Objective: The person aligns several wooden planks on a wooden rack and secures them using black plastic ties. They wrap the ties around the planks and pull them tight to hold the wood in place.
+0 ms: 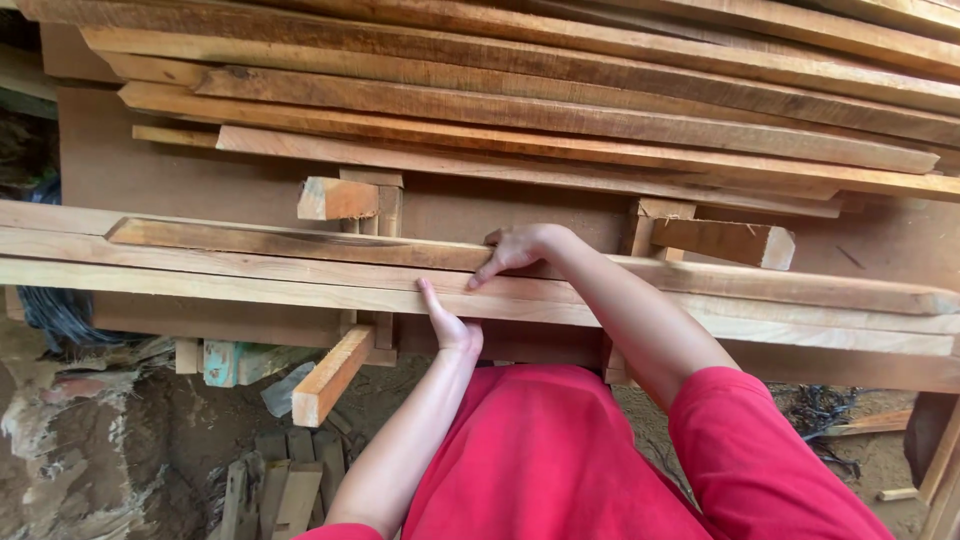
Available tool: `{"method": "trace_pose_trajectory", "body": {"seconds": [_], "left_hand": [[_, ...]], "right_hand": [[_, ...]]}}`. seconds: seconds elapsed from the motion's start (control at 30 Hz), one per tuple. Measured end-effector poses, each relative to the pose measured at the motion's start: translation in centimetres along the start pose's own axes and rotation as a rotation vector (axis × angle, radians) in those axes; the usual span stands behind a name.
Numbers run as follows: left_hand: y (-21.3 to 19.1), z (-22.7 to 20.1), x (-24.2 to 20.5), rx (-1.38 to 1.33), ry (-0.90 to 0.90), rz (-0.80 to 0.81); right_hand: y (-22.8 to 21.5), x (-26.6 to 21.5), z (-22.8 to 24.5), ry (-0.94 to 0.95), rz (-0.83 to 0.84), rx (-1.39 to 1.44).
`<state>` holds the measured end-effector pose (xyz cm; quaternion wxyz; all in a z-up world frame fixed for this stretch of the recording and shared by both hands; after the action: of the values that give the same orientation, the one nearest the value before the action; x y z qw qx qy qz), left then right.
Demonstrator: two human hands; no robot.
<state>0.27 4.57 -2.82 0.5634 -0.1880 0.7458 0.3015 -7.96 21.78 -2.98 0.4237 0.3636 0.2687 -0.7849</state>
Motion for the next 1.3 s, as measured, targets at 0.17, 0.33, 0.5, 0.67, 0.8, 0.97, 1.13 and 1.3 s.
{"method": "trace_pose_trajectory", "body": {"seconds": [0.17, 0.33, 0.5, 0.67, 0.8, 0.97, 1.13, 1.3], "left_hand": [[2.5, -3.3, -0.1, 0.01, 0.027, -0.039], [0.5, -3.2, 3.8, -0.002, 0.021, -0.074], [0.3, -3.5, 4.3, 0.035, 0.01, -0.104], [0.2, -3.6, 3.3, 0.125, -0.014, -0.057], [1.7, -4.4, 0.6, 0.184, -0.056, 0.006], [0.8, -4.2, 1.8, 0.185, -0.026, 0.025], [0.6, -4.0, 3.4, 0.172, 0.006, 0.058], [1.4, -4.2, 0.8, 0.175, -0.021, 0.048]], "right_hand": [[-3.0, 0.4, 2.3, 0.01, -0.003, 0.019], [-2.8, 4.1, 0.2, 0.042, 0.012, -0.003], [-1.6, 5.6, -1.9, 0.05, -0.092, 0.017], [0.3, -1.2, 2.6, -0.01, -0.566, -0.294], [6.6, -7.4, 4.5, -0.227, -1.271, -0.419], [12.2, -6.2, -3.3, 0.039, -1.278, -0.666], [11.0, -5.1, -6.3, -0.067, -1.337, -0.835], [11.8, -4.6, -6.8, -0.052, -1.342, -0.804]]}}
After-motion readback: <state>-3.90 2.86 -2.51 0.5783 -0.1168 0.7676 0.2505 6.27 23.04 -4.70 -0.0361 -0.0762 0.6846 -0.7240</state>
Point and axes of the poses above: each hand's wrist, its own x-axis towards the middle knuckle, its own y-axis out of the palm, z = x × y, the point moved 3 cm from there along x, towards the middle knuckle, and after that the axes turned 10 degrees about -y, right-handed, at the moved point
